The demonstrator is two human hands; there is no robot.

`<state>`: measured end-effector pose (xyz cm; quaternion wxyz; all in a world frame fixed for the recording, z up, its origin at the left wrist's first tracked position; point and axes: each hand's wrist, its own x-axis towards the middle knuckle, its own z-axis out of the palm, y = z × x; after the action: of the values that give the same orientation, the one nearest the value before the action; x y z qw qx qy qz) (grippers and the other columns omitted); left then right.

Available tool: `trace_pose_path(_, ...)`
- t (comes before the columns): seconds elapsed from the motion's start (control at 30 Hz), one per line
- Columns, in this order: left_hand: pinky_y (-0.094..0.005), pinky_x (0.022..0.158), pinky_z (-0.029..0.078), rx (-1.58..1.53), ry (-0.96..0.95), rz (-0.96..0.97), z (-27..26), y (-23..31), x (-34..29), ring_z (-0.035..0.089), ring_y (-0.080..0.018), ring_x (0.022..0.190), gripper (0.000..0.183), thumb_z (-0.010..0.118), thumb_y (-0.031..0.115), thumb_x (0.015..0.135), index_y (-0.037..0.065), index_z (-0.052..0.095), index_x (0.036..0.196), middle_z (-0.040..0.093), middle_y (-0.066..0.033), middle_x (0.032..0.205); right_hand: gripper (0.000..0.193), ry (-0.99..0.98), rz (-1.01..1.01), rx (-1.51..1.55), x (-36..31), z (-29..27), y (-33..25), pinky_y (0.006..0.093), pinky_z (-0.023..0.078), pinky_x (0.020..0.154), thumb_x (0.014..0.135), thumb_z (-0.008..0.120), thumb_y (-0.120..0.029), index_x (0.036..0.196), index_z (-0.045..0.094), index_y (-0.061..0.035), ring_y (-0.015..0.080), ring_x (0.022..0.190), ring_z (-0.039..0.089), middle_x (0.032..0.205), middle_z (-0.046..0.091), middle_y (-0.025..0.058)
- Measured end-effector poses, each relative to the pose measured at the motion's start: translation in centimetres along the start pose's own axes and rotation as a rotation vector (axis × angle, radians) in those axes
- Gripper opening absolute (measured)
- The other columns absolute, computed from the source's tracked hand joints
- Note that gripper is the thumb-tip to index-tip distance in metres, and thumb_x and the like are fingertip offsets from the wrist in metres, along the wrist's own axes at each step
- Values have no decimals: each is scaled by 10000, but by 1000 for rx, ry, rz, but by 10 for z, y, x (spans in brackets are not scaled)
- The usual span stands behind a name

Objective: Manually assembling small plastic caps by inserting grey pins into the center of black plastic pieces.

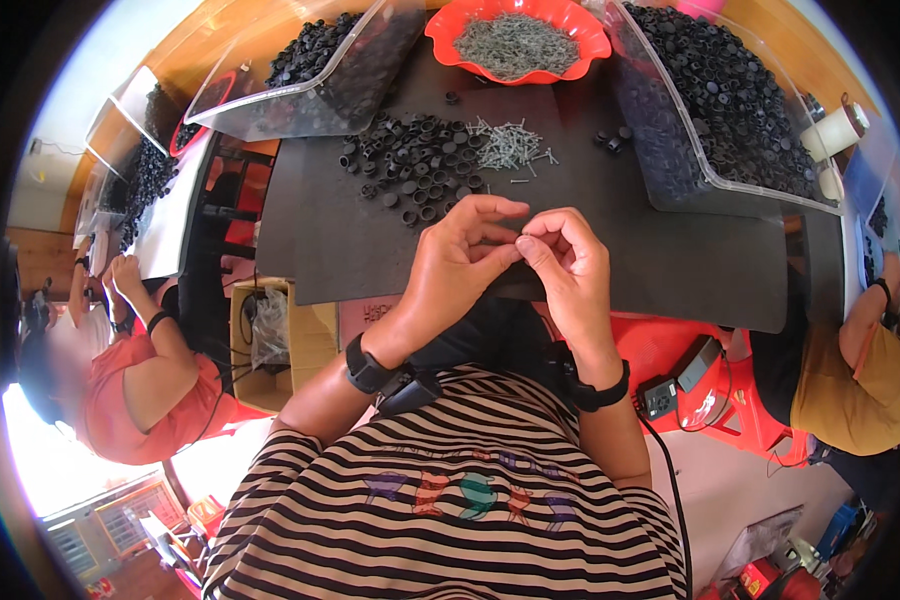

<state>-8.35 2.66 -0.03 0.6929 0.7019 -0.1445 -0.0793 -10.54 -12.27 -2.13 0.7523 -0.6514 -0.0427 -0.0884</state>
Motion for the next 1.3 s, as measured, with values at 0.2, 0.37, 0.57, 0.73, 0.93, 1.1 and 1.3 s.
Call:
trace_pose_path(0.2,-254,759,567,68,28,55,-3,-3,-2,655,-163,920,289,672,-63,814,-27,570,1081,549,-72,1048,40,-107,123,14,3,-6,-5,194,431,669,879,644,-25,909,625,-8,44,744,538,861,606,1)
trace_pose_path(0.37,-248,716,554,126,-9,77,-13,4,-4,655,-134,859,312,721,-28,786,-8,592,1070,575,-67,1031,65,-163,153,174,3,-5,-2,198,442,677,878,657,-50,923,629,-12,48,741,548,828,612,-3)
trace_pose_path(0.57,-244,655,498,408,76,174,-52,20,-10,626,-105,744,338,775,26,726,49,656,1042,640,-43,932,103,-144,278,507,5,-4,3,220,507,643,886,659,-79,962,637,-14,100,713,622,805,639,28)
trace_pose_path(0.73,-297,575,467,769,213,127,-94,8,-13,574,-178,609,234,746,72,757,58,668,977,603,-80,858,103,-60,162,300,6,0,4,255,553,723,885,641,-32,979,632,8,141,801,671,832,653,55)
trace_pose_path(0.93,-299,601,493,863,151,151,-90,2,-15,611,-183,647,224,722,39,775,38,650,987,627,-79,901,157,-99,118,216,3,1,7,270,560,738,865,630,30,1022,621,37,161,819,674,941,642,94)
trace_pose_path(1.1,-224,704,517,330,191,-1,-71,10,-19,638,-102,772,204,708,-20,793,7,645,985,664,-66,982,157,-66,118,261,2,6,4,278,563,743,864,630,34,1020,609,40,169,820,676,938,638,104)
trace_pose_path(1.3,-201,770,501,-89,16,-145,-43,-4,-4,621,-78,867,286,696,-50,813,-6,624,1086,660,-63,1052,133,-33,69,299,-2,4,10,286,567,750,865,641,29,992,607,40,182,830,681,927,646,111)
